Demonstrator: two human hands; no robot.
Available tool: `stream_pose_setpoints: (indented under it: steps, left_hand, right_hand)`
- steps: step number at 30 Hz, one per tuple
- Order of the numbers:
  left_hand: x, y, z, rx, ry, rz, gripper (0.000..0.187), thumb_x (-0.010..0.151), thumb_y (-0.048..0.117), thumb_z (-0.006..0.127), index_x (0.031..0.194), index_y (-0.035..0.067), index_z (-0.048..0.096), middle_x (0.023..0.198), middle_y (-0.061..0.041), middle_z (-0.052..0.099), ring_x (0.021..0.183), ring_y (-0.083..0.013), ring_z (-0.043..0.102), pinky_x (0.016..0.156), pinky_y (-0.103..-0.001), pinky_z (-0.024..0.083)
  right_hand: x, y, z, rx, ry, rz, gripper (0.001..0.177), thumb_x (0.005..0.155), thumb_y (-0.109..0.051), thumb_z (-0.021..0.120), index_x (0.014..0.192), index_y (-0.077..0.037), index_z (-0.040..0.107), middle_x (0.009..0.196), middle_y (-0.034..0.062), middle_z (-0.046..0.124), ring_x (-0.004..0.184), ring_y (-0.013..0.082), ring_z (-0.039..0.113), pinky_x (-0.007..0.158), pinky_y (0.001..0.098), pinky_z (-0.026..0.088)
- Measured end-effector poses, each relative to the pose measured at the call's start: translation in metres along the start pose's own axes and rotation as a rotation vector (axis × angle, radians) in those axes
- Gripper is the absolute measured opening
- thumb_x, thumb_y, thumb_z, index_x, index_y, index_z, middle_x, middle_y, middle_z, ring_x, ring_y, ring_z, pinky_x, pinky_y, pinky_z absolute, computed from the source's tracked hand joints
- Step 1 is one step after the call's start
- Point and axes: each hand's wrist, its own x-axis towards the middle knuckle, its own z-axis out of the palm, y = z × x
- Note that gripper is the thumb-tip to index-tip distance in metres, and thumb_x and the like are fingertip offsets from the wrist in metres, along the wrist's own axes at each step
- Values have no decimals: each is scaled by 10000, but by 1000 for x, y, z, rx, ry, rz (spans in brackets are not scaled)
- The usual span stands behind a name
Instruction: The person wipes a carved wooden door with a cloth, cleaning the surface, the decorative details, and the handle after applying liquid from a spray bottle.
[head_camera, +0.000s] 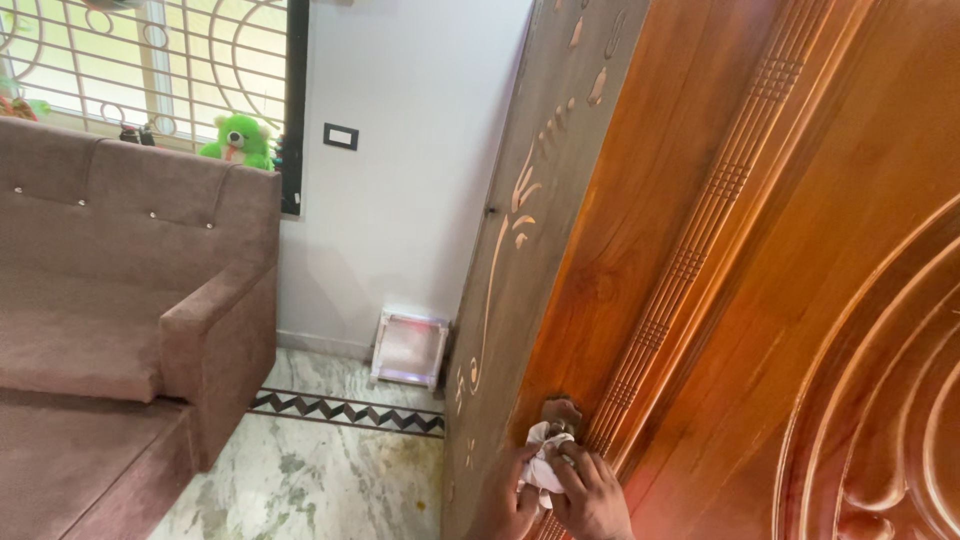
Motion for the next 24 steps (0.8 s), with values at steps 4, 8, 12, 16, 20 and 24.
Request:
stream_pose_setpoints:
  steps: [4,8,12,16,20,24]
  left_hand:
    - [-10,9,-8,-99,-23,-75,473,891,47,540,1360,4,578,1225,-220,626,1170,-363,634,1007,-422,477]
    - [-7,6,9,-297,22,-264,383,987,131,518,1351,35,593,1210,-136,623,1059,-228,638,892,-333,524]
    - [6,2,20,-851,186,-659,457,1021,294,464,1379,77,647,970,-83,657,693,-104,529,571,-223,423]
    - [25,19,16,-692,139,-726,432,944,186,601,1370,114,609,1008,-15,674,711,-55,550,568,-215,428]
    - [38,31,7,-624,90,-710,415,914,146,698,1310,62,606,945,-69,696,742,-89,641,629,-243,524]
    - [52,33,7,-597,133,-641,427,831,79,766,1216,7,595,965,-69,705,802,-135,695,717,-282,592]
  right_hand:
    - [3,-19,-17,145,-58,138,517,732,-207,794,1211,-44,685,1236,182,629,1095,365,649,916,469,543]
    - [8,-37,-9,266,62,422,369,880,-269,730,1179,-54,718,1231,185,666,1105,342,690,903,436,581]
    - [8,-56,12,421,119,921,471,879,-289,711,1257,-26,614,1098,149,746,951,262,782,792,398,642]
    - [0,-54,23,437,73,996,435,939,-248,654,1338,-76,640,1018,116,777,843,202,781,712,348,634]
    - [-3,-49,29,646,53,1095,417,966,-245,611,1353,-96,645,929,104,783,754,162,744,627,320,607]
    - [1,-48,27,914,85,1181,399,980,-261,605,1302,-29,648,920,93,766,769,119,734,669,292,610]
